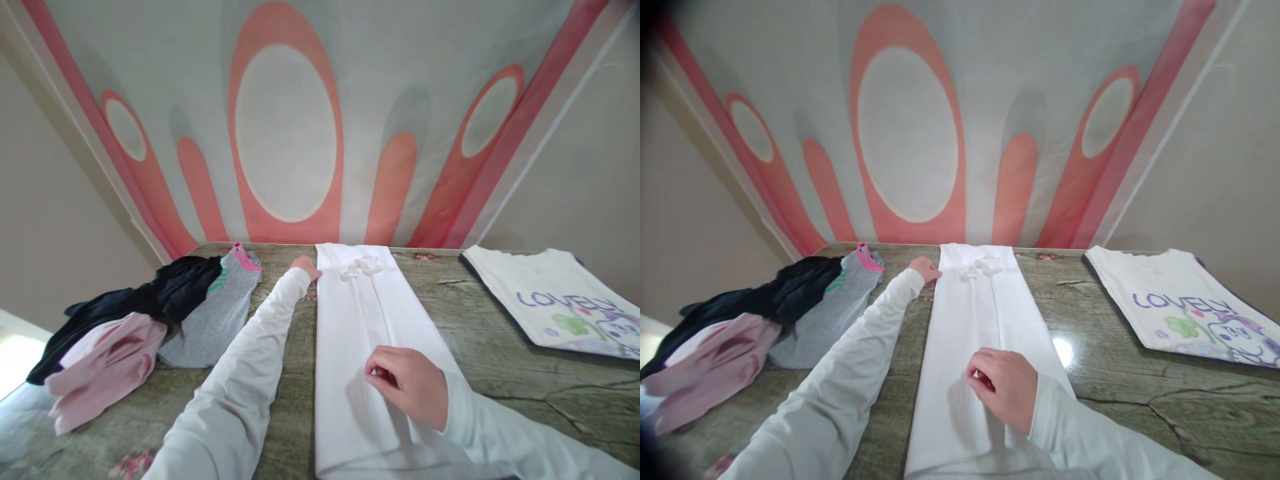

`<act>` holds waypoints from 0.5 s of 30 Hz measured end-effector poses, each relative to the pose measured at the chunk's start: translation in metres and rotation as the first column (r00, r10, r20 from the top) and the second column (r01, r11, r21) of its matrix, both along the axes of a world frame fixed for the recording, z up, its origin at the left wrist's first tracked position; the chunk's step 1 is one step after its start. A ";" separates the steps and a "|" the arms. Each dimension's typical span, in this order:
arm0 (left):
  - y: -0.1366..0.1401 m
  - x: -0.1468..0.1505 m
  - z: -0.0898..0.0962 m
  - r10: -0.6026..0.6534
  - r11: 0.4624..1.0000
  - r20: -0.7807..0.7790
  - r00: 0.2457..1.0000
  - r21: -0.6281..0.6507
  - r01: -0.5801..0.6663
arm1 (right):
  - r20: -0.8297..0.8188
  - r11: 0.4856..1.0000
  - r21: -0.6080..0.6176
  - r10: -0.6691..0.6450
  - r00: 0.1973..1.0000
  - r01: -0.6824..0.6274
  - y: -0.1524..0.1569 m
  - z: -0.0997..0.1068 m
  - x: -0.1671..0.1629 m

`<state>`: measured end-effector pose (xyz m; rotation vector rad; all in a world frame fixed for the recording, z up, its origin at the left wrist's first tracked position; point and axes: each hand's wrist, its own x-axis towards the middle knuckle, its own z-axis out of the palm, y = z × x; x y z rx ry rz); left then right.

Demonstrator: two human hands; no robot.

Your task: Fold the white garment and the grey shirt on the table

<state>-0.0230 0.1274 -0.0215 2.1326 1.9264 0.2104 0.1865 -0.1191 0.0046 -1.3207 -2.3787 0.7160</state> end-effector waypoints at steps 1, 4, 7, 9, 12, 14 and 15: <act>-0.001 -0.001 0.000 0.003 1.000 -0.008 1.000 0.007 -0.003 | -0.009 1.000 0.017 0.019 1.000 -0.019 -0.001 -0.004 -0.001; -0.004 -0.001 0.001 0.012 0.999 -0.024 1.000 0.037 -0.011 | -0.019 0.996 0.055 0.075 0.997 -0.074 -0.005 -0.017 -0.005; -0.005 0.001 -0.001 0.024 0.995 -0.022 0.999 0.094 -0.022 | -0.018 0.988 0.105 0.112 0.994 -0.109 -0.007 -0.025 -0.008; -0.005 0.003 -0.003 0.025 0.992 -0.016 1.000 0.122 -0.023 | -0.010 0.983 0.142 0.122 0.993 -0.119 -0.008 -0.029 -0.008; -0.005 0.005 -0.007 0.026 0.992 -0.012 1.000 0.123 -0.024 | 0.013 0.973 0.191 0.126 0.992 -0.126 -0.008 -0.031 -0.008; -0.004 0.006 -0.008 0.038 0.992 -0.012 0.999 0.120 -0.036 | 0.031 0.969 0.211 0.128 0.991 -0.131 -0.008 -0.033 -0.009; -0.004 0.006 -0.008 0.045 0.992 -0.012 0.999 0.120 -0.044 | 0.040 0.967 0.216 0.129 0.991 -0.135 -0.009 -0.033 -0.009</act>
